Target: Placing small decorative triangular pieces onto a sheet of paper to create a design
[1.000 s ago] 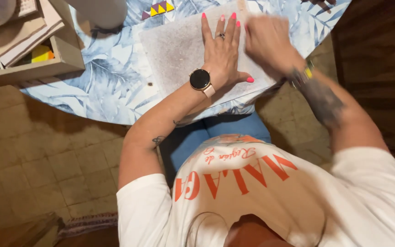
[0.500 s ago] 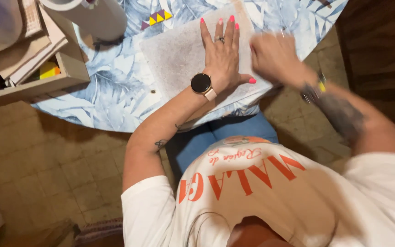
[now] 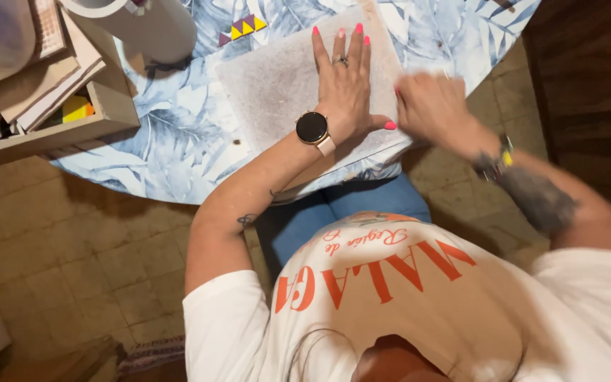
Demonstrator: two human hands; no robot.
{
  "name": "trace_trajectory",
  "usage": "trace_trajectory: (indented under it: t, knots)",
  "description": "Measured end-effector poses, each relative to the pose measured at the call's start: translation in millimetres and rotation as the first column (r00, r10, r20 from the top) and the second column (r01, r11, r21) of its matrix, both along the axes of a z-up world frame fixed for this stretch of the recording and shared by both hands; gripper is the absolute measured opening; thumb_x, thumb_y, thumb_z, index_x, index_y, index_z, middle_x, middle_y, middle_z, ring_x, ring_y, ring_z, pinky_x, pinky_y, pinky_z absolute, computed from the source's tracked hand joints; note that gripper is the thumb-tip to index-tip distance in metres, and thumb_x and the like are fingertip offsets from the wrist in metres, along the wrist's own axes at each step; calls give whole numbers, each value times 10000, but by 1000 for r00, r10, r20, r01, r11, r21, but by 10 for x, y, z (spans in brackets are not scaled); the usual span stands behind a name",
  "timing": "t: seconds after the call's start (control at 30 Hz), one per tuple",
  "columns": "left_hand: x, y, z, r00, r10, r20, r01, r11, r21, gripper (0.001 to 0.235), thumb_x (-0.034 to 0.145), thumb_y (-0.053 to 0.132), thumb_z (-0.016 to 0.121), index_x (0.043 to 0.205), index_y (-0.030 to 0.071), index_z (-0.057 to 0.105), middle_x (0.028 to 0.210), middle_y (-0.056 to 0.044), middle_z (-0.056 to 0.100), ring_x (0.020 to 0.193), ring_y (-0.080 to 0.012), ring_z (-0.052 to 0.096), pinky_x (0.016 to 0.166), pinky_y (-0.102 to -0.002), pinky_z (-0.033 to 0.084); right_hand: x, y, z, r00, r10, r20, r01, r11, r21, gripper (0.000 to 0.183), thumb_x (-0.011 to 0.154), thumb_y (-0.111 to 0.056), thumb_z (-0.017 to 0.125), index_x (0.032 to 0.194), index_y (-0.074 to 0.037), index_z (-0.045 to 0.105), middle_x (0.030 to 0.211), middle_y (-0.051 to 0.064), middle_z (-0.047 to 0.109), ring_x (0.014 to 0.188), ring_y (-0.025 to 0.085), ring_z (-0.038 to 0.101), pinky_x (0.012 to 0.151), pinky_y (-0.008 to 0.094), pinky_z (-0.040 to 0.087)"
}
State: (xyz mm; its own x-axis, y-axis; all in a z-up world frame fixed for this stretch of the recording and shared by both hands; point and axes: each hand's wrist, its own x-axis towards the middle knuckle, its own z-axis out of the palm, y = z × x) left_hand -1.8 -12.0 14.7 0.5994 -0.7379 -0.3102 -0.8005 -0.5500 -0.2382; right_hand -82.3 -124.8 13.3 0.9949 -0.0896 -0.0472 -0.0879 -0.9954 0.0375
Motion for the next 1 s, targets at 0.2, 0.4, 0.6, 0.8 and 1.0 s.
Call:
trace_trajectory:
  t: [0.2,0.4,0.6,0.8,1.0]
  knots:
    - [-43,1,40,998,49,-28,-49,999,-12,1183,526,911,290,1353,81,122,1413,-119,29,1307,-277,72,898,-692,-19,1022,-321,-512,928,227,295,-164,960,-225,179,717,-278,520,602,-151,468,536,33,479,457,235,466,383,341,286]
    - [-23,45,-9,999,41,-14,-42,997,-66,1210,512,916,307,1354,67,117,1412,-123,48,1306,-286,91,912,-678,-24,-237,-132,-135,995,73,-75,-77,996,-47,197,824,-193,371,709,-97,498,664,90,564,532,338,547,419,405,352]
    - [-127,38,72,988,7,-154,-55,950,-308,1126,564,787,541,1308,14,199,1380,-163,168,1272,-321,203,916,-664,-9,-500,-344,153,998,0,56,-23,910,415,276,930,-246,384,730,-58,416,686,91,474,598,276,440,492,413,332]
    - [-232,179,221,960,-216,-179,-6,621,-784,560,794,375,577,1224,98,350,1260,-72,436,1154,-236,449,939,-533,246,-400,-226,307,950,-111,293,-169,607,777,342,976,-256,351,724,-53,460,589,-4,397,568,105,353,553,246,294]
    - [-275,163,230,900,-361,-246,-54,466,-883,353,842,171,473,1187,113,419,1143,-75,559,1140,-232,475,935,-436,340,-388,-183,294,933,-130,335,-198,594,780,330,979,-237,342,752,-22,446,638,32,453,576,127,389,546,273,307]
